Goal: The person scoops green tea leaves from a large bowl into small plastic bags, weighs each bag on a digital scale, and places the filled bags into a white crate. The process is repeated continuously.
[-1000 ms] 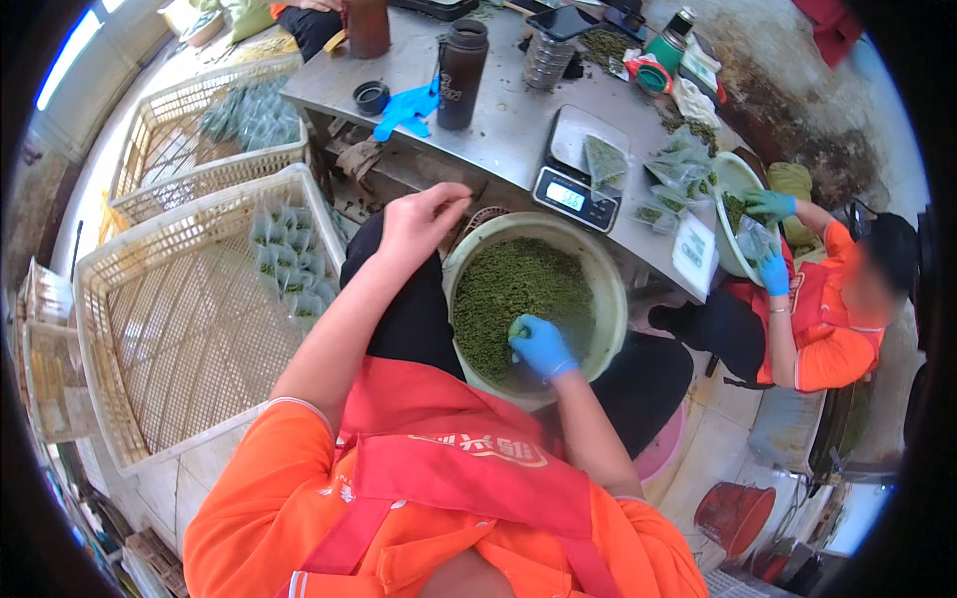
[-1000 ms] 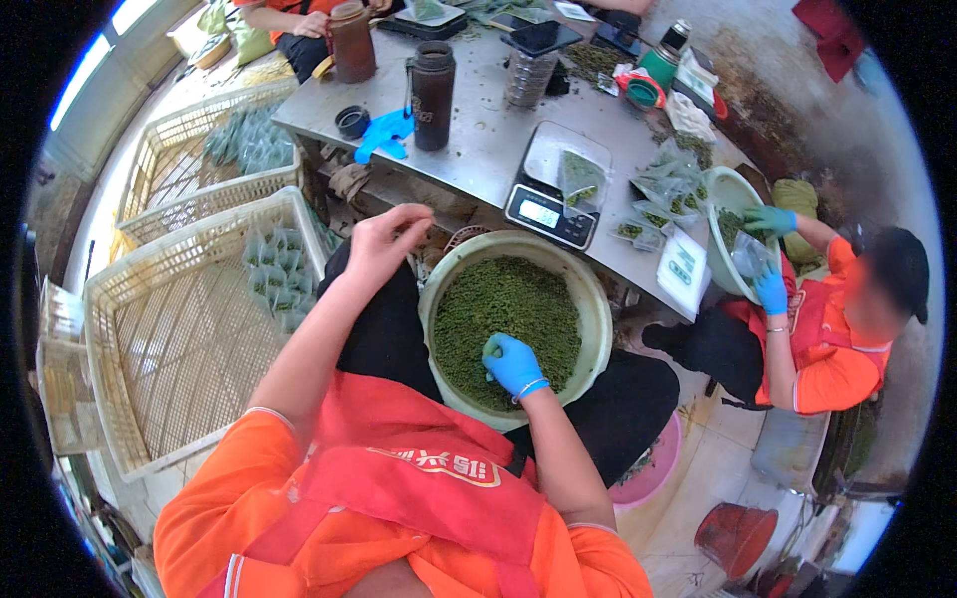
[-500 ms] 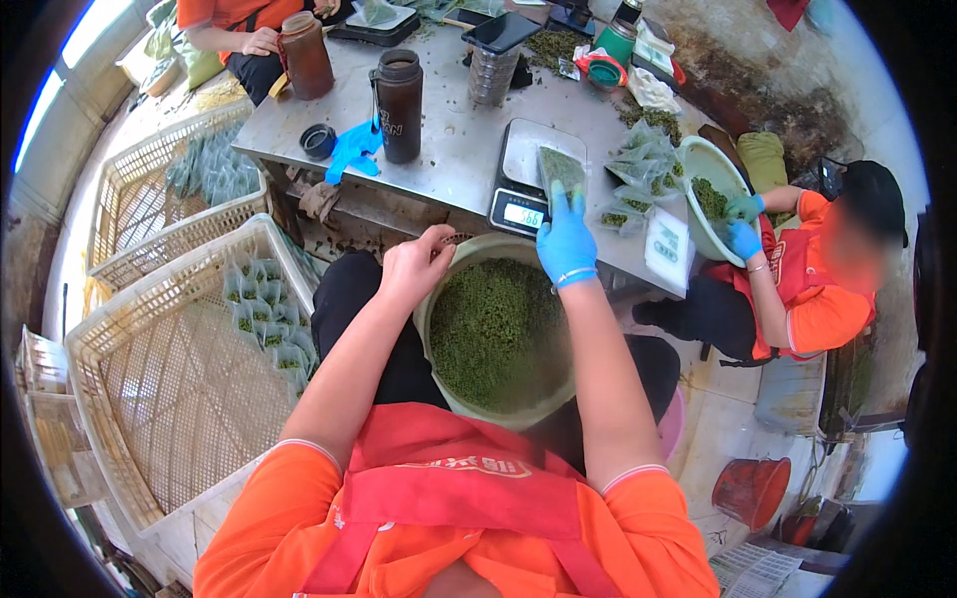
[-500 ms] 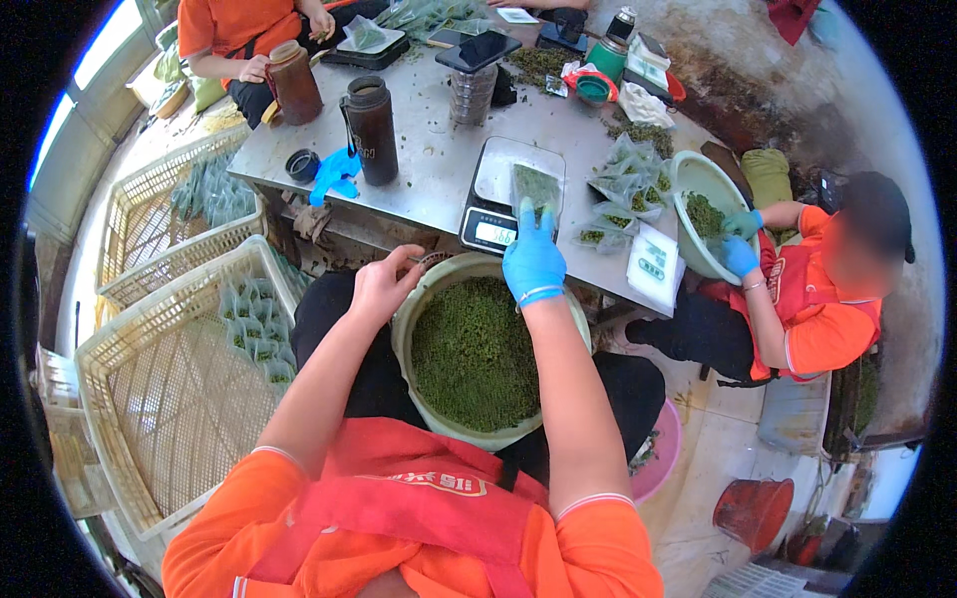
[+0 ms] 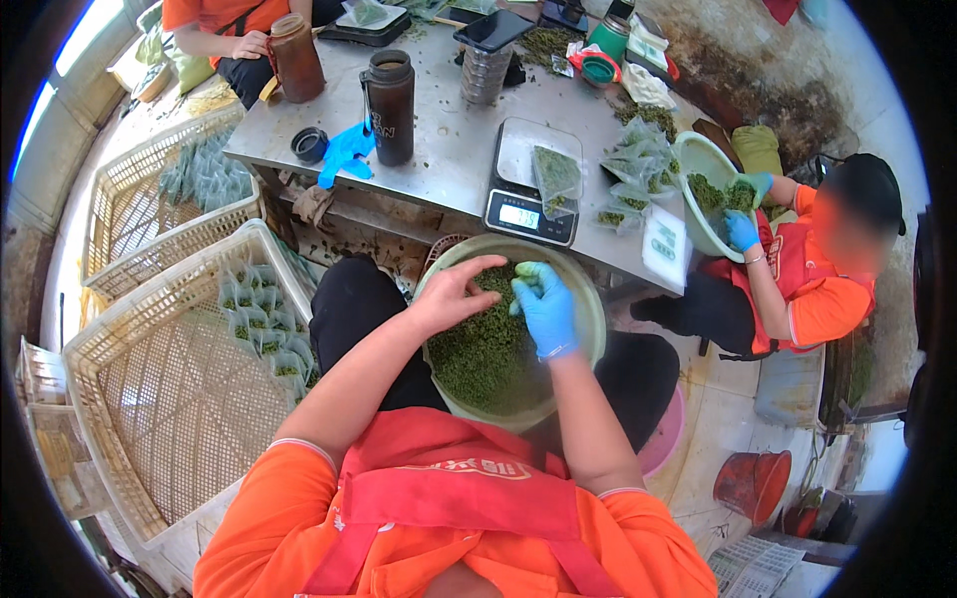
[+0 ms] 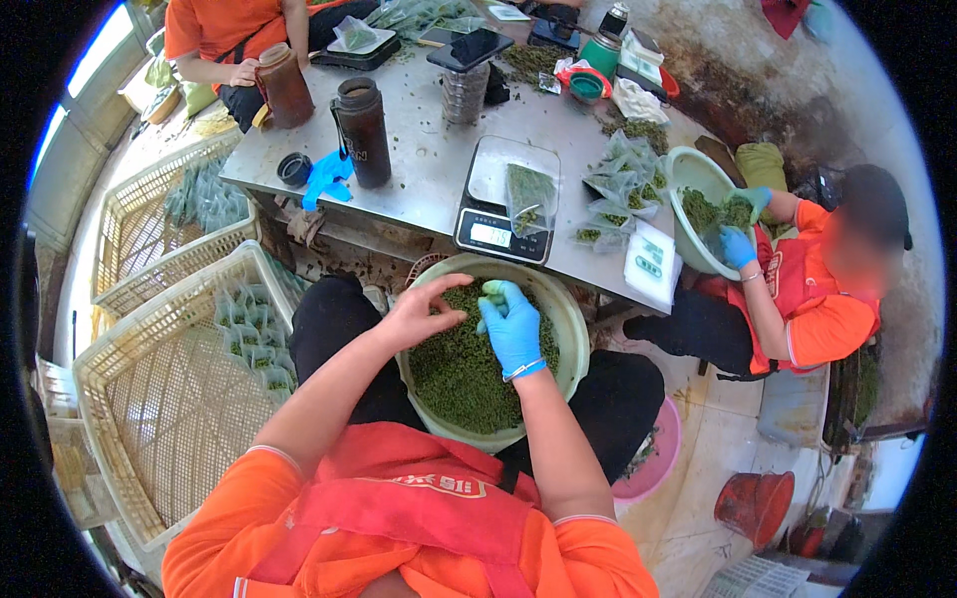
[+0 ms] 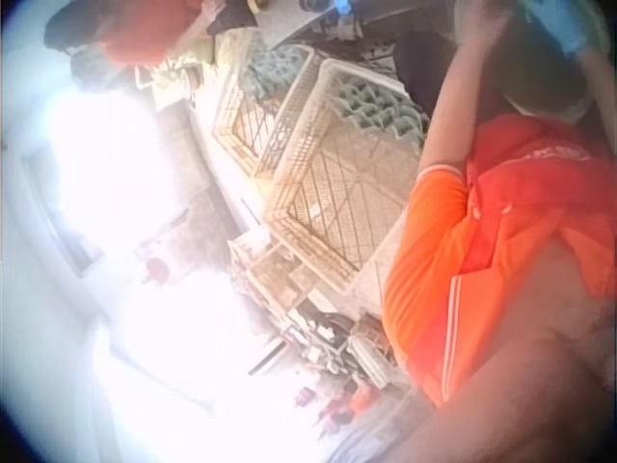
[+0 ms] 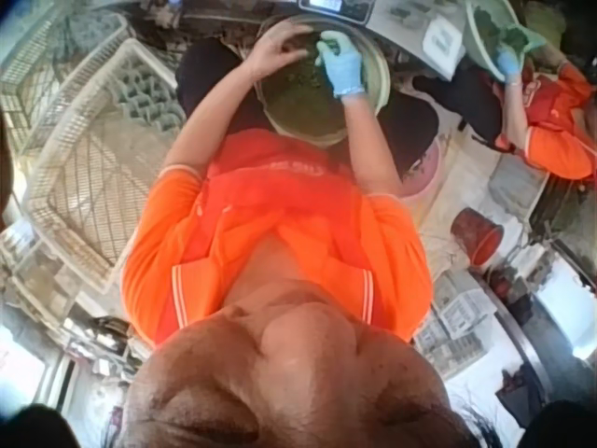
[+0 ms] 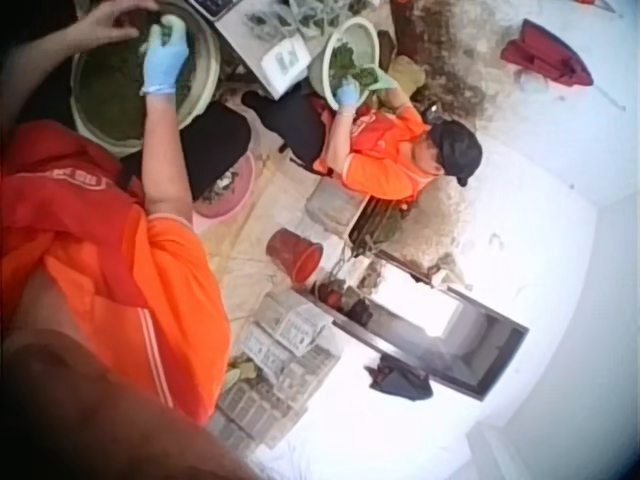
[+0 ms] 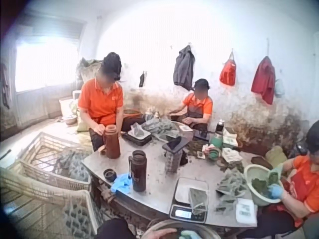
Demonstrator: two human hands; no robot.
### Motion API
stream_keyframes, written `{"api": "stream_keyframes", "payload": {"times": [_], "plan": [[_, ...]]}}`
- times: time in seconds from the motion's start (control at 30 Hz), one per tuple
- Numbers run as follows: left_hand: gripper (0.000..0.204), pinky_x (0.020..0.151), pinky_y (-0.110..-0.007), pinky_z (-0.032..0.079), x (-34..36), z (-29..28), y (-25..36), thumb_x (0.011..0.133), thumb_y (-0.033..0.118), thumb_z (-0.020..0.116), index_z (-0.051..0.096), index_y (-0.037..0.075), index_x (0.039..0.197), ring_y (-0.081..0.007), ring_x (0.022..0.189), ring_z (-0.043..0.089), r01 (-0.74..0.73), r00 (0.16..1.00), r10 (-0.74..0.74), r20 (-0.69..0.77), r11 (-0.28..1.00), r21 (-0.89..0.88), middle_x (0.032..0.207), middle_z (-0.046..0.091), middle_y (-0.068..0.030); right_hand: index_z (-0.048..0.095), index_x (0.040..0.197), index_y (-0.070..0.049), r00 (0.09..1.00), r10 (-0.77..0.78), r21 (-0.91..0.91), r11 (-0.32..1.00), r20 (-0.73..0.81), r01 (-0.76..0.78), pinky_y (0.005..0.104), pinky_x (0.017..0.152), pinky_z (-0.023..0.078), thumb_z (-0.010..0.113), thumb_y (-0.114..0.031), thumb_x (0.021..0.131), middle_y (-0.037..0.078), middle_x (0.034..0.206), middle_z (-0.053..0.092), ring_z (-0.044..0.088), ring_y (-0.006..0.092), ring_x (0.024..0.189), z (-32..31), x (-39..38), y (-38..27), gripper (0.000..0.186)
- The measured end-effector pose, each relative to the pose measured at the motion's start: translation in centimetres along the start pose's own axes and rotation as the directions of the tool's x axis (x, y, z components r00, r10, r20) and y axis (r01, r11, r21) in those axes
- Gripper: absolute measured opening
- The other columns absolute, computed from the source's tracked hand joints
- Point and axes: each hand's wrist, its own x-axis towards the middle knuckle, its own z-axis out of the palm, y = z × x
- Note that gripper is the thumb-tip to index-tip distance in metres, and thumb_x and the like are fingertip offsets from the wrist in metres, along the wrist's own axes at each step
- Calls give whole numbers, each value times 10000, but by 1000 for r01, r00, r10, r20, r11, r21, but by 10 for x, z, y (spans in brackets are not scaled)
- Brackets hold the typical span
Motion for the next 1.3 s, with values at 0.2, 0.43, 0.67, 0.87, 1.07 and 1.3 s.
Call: {"api": "stream_keyframes", "payload": {"times": [0.2, 0.43, 0.67, 0.87, 1.07, 1.3], "plan": [[296, 638, -250, 508, -3, 9, -21, 864, 86, 581, 548, 8, 1147, -99, 708, 615, 152, 985, -138, 105, 978, -141, 888, 664, -79, 616, 1021, -23, 980, -191, -475, 868, -57, 141, 357, 764, 497, 633, -242, 837, 164, 982, 646, 631, 315, 878, -12, 6, -20, 287], [227, 615, -243, 504, 0, -5, -13, 882, 107, 556, 576, -7, 1078, -91, 657, 618, 218, 966, -227, -122, 972, -82, 826, 671, -69, 440, 1294, -132, 936, -349, -871, 450, 30, 196, 425, 778, 494, 528, -103, 805, 188, 1365, 372, 584, 367, 946, -11, 81, -35, 498], [218, 632, -241, 511, 0, -3, -12, 871, 98, 573, 588, 0, 1065, -96, 670, 622, 211, 973, -212, -91, 977, -27, 840, 672, -55, 576, 898, -58, 758, -653, -738, 517, -11, 434, 393, 672, 481, 594, -28, 768, 127, 946, 563, 589, 325, 788, -16, 77, -11, 135], [439, 690, -242, 509, 3, 5, -4, 844, 46, 604, 465, 28, 1260, -86, 780, 604, 88, 996, -85, 35, 992, -89, 1190, 542, -73, 571, 935, -15, 983, -135, -54, 990, -126, 129, 226, 488, 438, 597, 24, 812, 29, 812, 577, 539, 83, 547, -5, 13, -2, 132], [435, 671, -251, 503, 2, 14, -20, 878, 103, 588, 446, -3, 1275, -124, 711, 620, 270, 951, -162, 263, 849, -453, 980, 634, -94, 576, 952, -23, 997, 40, 138, 989, 65, -49, 217, 453, 446, 599, -1, 832, 34, 784, 602, 535, 80, 538, 7, -13, -5, 124], [276, 596, -248, 510, -7, 4, 0, 893, 137, 571, 570, -27, 1115, -101, 671, 620, 184, 975, -174, 140, 981, -63, 817, 665, -85, 577, 941, -12, 986, 162, 192, 967, 31, -165, 243, 495, 501, 582, -8, 840, 63, 795, 613, 595, 133, 579, 2, -20, -4, 101]]}}
